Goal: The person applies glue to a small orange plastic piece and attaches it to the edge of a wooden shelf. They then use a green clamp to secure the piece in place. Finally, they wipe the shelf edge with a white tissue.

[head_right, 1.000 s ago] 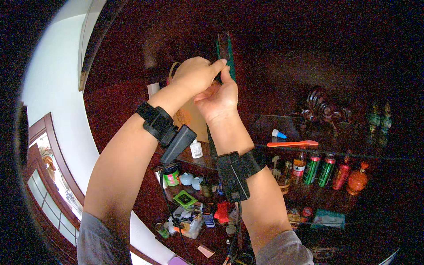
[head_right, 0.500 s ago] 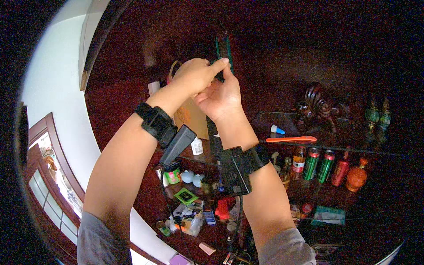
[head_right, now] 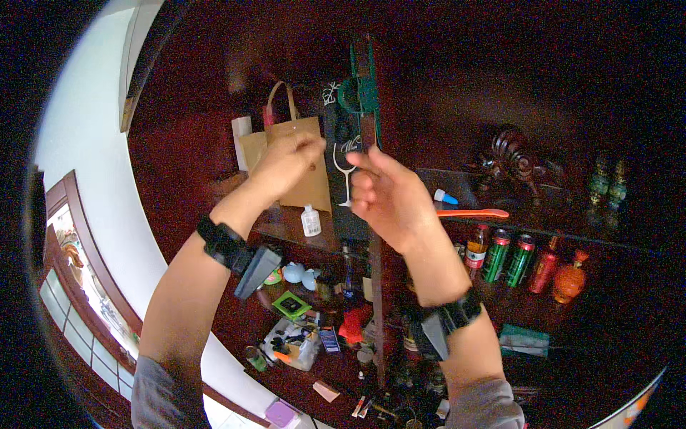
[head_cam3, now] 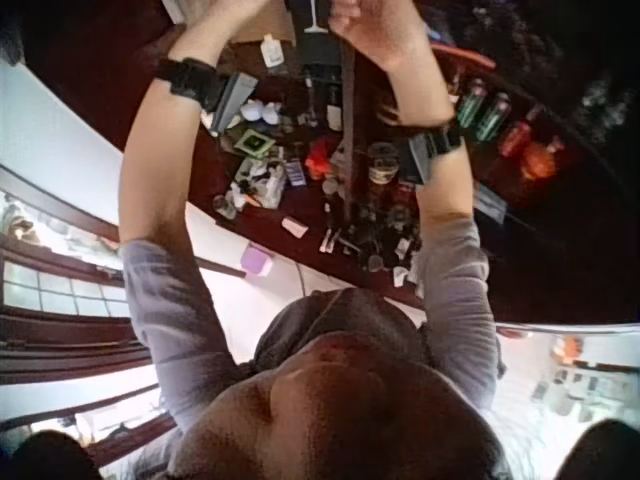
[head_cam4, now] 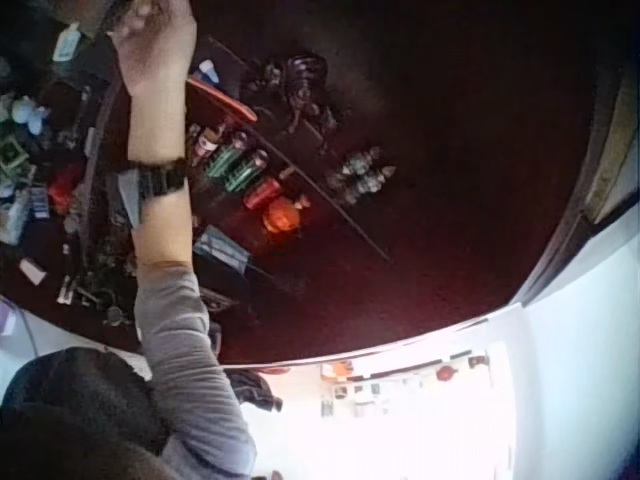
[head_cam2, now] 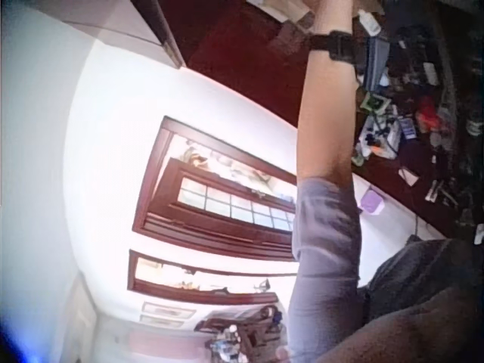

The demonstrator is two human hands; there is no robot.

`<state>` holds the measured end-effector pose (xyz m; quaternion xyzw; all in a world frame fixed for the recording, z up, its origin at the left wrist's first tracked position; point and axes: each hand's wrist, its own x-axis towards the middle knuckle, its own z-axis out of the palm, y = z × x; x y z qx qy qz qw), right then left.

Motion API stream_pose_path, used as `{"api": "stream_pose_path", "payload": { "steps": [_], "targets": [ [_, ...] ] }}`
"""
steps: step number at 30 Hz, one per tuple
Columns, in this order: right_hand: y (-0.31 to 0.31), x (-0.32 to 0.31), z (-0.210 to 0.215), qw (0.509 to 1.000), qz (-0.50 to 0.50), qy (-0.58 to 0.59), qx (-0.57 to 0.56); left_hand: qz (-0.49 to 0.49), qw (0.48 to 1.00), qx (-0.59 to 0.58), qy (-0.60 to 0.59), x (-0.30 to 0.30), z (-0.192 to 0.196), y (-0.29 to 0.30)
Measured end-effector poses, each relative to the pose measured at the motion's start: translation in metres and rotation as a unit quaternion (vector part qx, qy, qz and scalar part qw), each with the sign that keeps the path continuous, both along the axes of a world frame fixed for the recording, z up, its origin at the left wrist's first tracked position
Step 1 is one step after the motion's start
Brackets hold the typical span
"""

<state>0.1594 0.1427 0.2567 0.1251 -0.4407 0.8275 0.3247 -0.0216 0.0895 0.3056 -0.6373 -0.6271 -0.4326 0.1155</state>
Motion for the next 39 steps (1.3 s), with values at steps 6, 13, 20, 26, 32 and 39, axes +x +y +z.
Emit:
{"api": "stream_pose_path", "payload": {
  "steps": [6, 13, 20, 26, 32, 39],
  "targets": [
    [-0.004, 0.047, -0.016, 0.897, -0.344, -0.143, 0.236, -0.030, 0.999, -0.015, -0.012, 0.004, -0.048, 0.006],
    [0.017, 0.053, 0.000, 0.672, -0.559, -0.225, 0.430, 0.043, 0.990, 0.113, 0.069, 0.022, -0.080, 0.040],
    [0.017, 0.038, 0.007, 0.507, -0.571, -0.357, 0.538, 0.099, 0.993, -0.049, 0.050, 0.053, -0.064, 0.044],
    [0.027, 0.033, 0.024, 0.430, -0.597, -0.345, 0.583, 0.078, 0.994, 0.016, 0.073, 0.050, -0.073, 0.057],
    [0.037, 0.030, 0.050, 0.377, -0.623, -0.330, 0.601, 0.052, 0.995, 0.065, 0.060, 0.048, -0.074, 0.065],
    [-0.012, 0.010, 0.109, 0.103, -0.731, -0.182, 0.649, 0.057, 0.995, 0.054, 0.065, 0.049, -0.077, 0.063]
  ]
}}
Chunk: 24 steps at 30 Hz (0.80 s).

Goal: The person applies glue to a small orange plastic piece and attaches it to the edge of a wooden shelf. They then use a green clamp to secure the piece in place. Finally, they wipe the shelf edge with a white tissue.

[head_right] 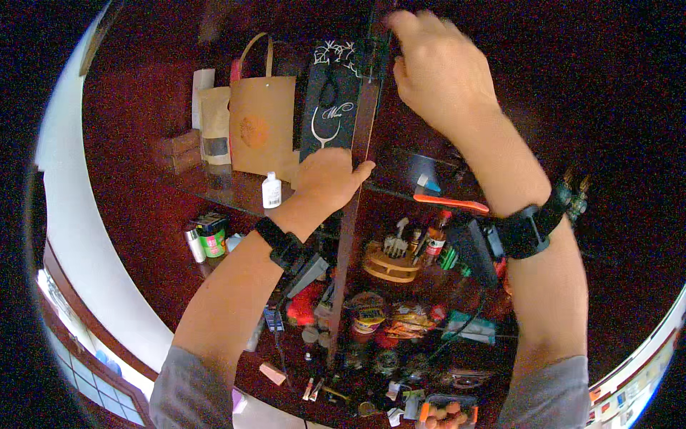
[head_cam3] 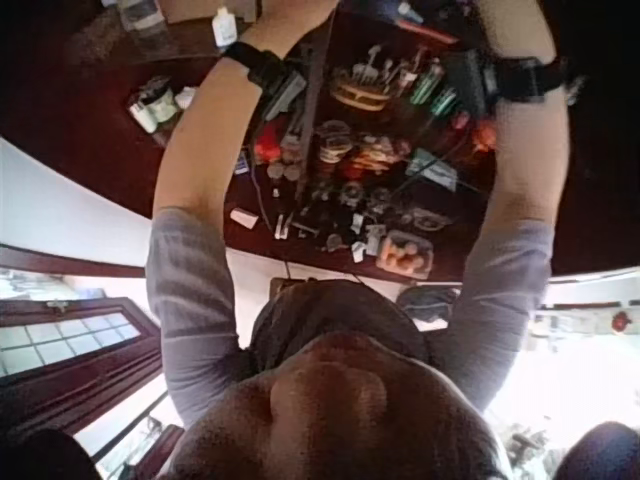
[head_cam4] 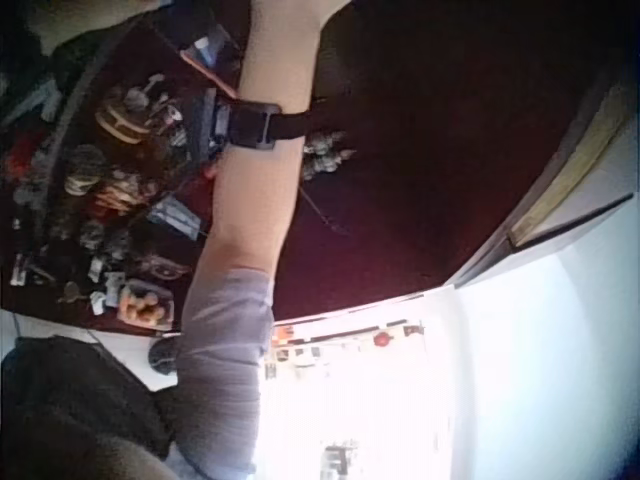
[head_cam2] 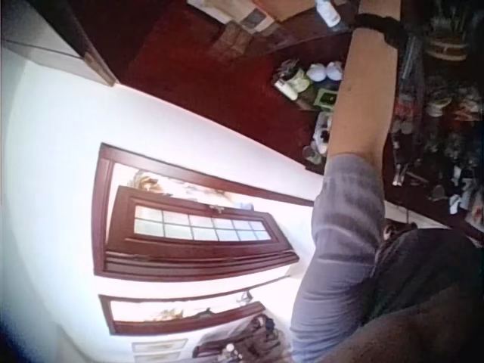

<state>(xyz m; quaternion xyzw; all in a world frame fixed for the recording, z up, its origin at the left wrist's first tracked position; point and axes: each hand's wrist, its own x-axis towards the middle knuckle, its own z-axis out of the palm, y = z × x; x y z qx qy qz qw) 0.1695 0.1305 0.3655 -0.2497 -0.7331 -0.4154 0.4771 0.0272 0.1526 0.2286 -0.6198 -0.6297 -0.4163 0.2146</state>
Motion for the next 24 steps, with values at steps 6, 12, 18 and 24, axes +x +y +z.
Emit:
{"api": "stream_pose_path", "payload": {
  "steps": [6, 12, 18, 24],
  "targets": [
    [-0.007, -0.024, 0.028, 0.855, -0.099, -0.390, 0.328, -0.018, 0.999, 0.028, -0.010, -0.002, -0.001, -0.006],
    [-0.002, -0.037, 0.036, 0.822, -0.207, -0.490, 0.204, -0.034, 0.998, 0.053, -0.018, -0.004, -0.005, -0.001],
    [-0.001, -0.032, 0.040, 0.821, -0.190, -0.499, 0.203, -0.041, 0.997, 0.070, -0.018, -0.004, -0.008, 0.002],
    [-0.004, -0.031, 0.052, 0.827, -0.147, -0.514, 0.173, -0.039, 0.998, 0.053, -0.022, -0.004, -0.007, 0.004]
  ]
}}
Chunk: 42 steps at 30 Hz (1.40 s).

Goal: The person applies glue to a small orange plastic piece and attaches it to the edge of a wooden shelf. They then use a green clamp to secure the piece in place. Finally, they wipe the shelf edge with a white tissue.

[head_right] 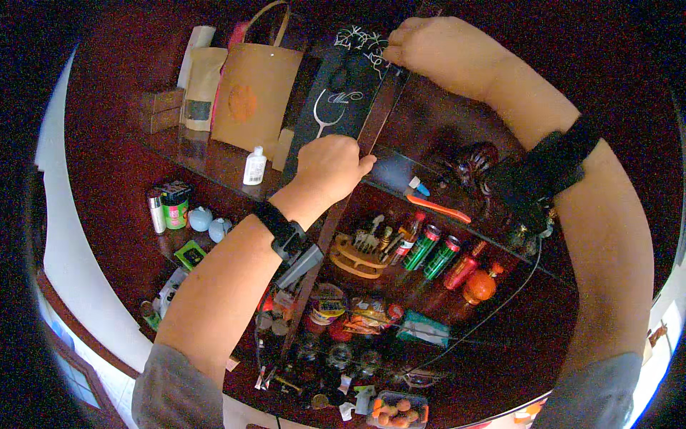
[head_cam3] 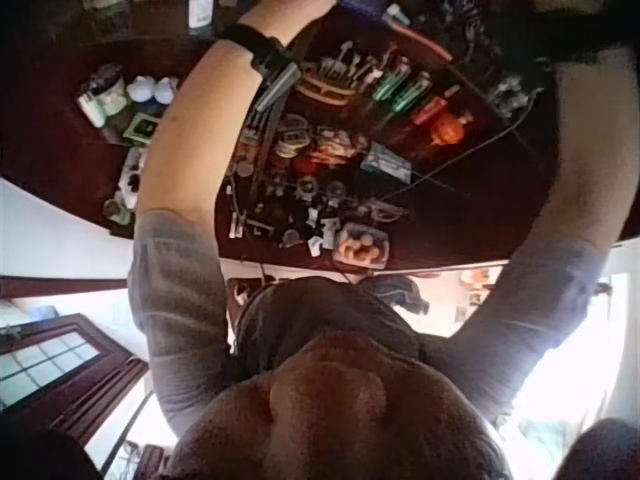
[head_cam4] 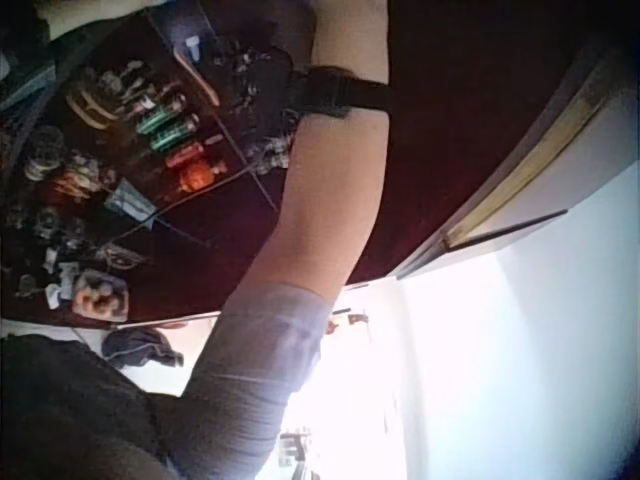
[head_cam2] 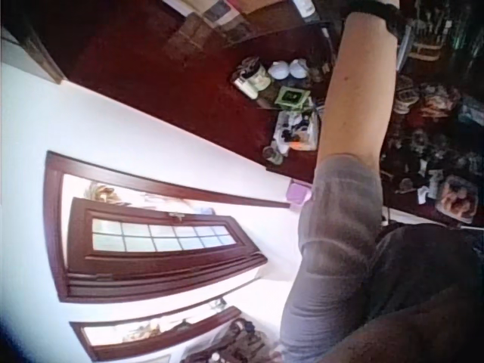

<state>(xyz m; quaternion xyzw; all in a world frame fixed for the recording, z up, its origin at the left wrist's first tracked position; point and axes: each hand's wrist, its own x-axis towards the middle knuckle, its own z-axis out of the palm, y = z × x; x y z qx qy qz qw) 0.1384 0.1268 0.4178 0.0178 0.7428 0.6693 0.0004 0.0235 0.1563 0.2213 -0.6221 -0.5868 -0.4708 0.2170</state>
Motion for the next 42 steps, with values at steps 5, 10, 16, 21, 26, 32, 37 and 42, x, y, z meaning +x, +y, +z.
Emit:
{"api": "stream_pose_path", "payload": {
  "steps": [5, 10, 16, 21, 26, 32, 37, 42],
  "targets": [
    [-0.002, -0.005, 0.003, 0.999, -0.035, 0.009, -0.005, -0.001, 1.000, -0.001, -0.003, -0.003, 0.000, -0.003],
    [0.001, -0.001, 0.006, 0.999, -0.028, 0.006, -0.018, -0.007, 1.000, -0.004, -0.004, 0.000, 0.001, -0.003],
    [-0.002, 0.001, 0.004, 0.999, 0.009, 0.010, -0.037, -0.010, 1.000, -0.012, -0.008, 0.000, 0.000, -0.004],
    [-0.003, 0.003, 0.001, 0.999, -0.009, 0.022, -0.027, 0.002, 0.998, -0.055, -0.017, 0.001, 0.004, -0.011],
    [-0.016, 0.003, -0.013, 0.997, 0.060, 0.054, -0.014, 0.005, 1.000, 0.004, 0.014, -0.003, 0.000, -0.005],
    [-0.015, 0.031, -0.031, 0.958, 0.201, 0.197, -0.048, 0.003, 0.998, -0.068, 0.016, -0.005, 0.010, -0.015],
    [0.023, 0.045, -0.067, 0.822, 0.107, 0.395, -0.396, -0.151, 0.980, 0.042, -0.121, -0.030, 0.023, -0.006],
    [0.046, 0.039, -0.093, 0.621, 0.030, 0.431, -0.653, -0.167, 0.977, 0.086, -0.106, -0.028, 0.073, -0.007]
  ]
}}
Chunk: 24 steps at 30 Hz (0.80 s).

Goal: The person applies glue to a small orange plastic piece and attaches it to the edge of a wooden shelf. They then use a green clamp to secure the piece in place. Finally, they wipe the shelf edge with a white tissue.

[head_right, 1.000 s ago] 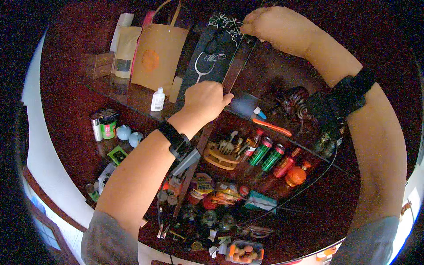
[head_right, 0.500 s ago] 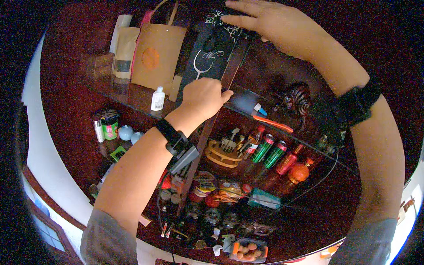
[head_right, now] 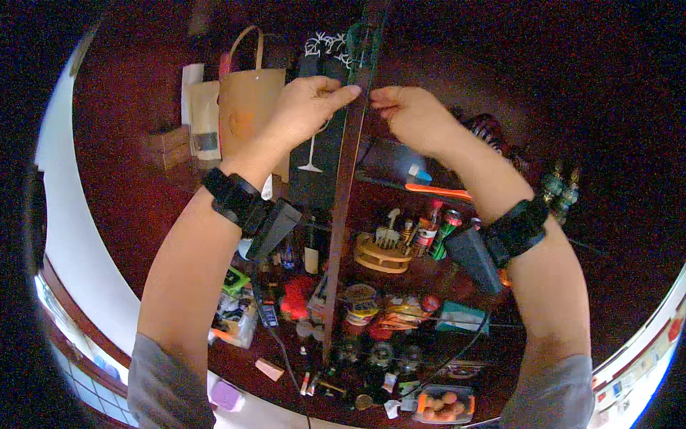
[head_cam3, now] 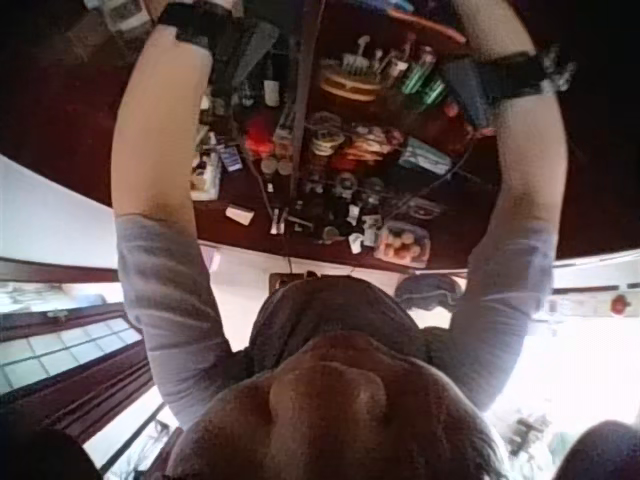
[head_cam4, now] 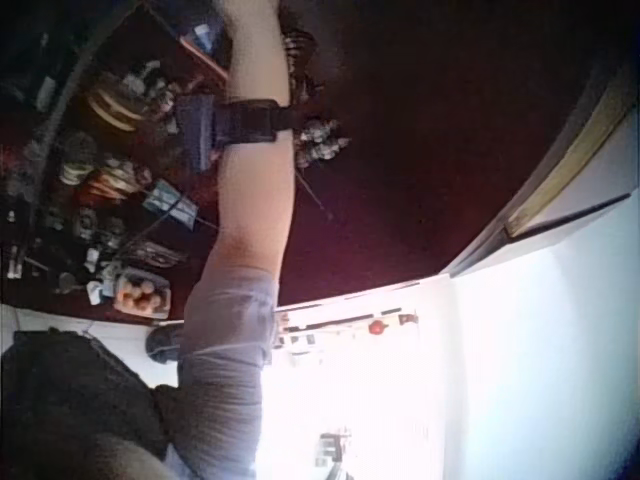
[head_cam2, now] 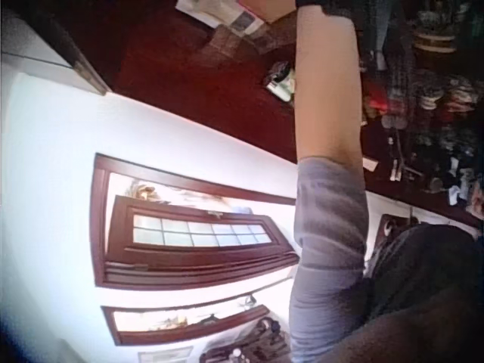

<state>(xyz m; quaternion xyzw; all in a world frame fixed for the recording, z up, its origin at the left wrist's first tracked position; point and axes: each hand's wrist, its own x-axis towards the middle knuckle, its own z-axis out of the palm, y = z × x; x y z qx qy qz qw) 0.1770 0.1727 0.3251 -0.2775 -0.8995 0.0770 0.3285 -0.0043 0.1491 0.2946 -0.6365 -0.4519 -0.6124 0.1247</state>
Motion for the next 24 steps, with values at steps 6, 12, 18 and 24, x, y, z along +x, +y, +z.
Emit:
{"api": "stream_pose_path", "payload": {
  "steps": [6, 12, 18, 24],
  "targets": [
    [-0.010, -0.005, -0.019, 0.969, 0.062, 0.151, -0.187, 0.240, 0.944, -0.144, 0.176, 0.025, 0.022, -0.021],
    [0.003, 0.002, -0.032, 0.935, 0.099, 0.206, -0.272, 0.277, 0.918, -0.162, 0.232, 0.029, 0.030, -0.017],
    [0.004, 0.005, -0.030, 0.957, 0.069, 0.174, -0.222, 0.260, 0.935, -0.137, 0.196, 0.028, 0.025, -0.009],
    [0.009, 0.005, -0.037, 0.961, 0.074, 0.172, -0.202, 0.251, 0.941, -0.131, 0.186, 0.029, 0.023, -0.005]
  ]
}}
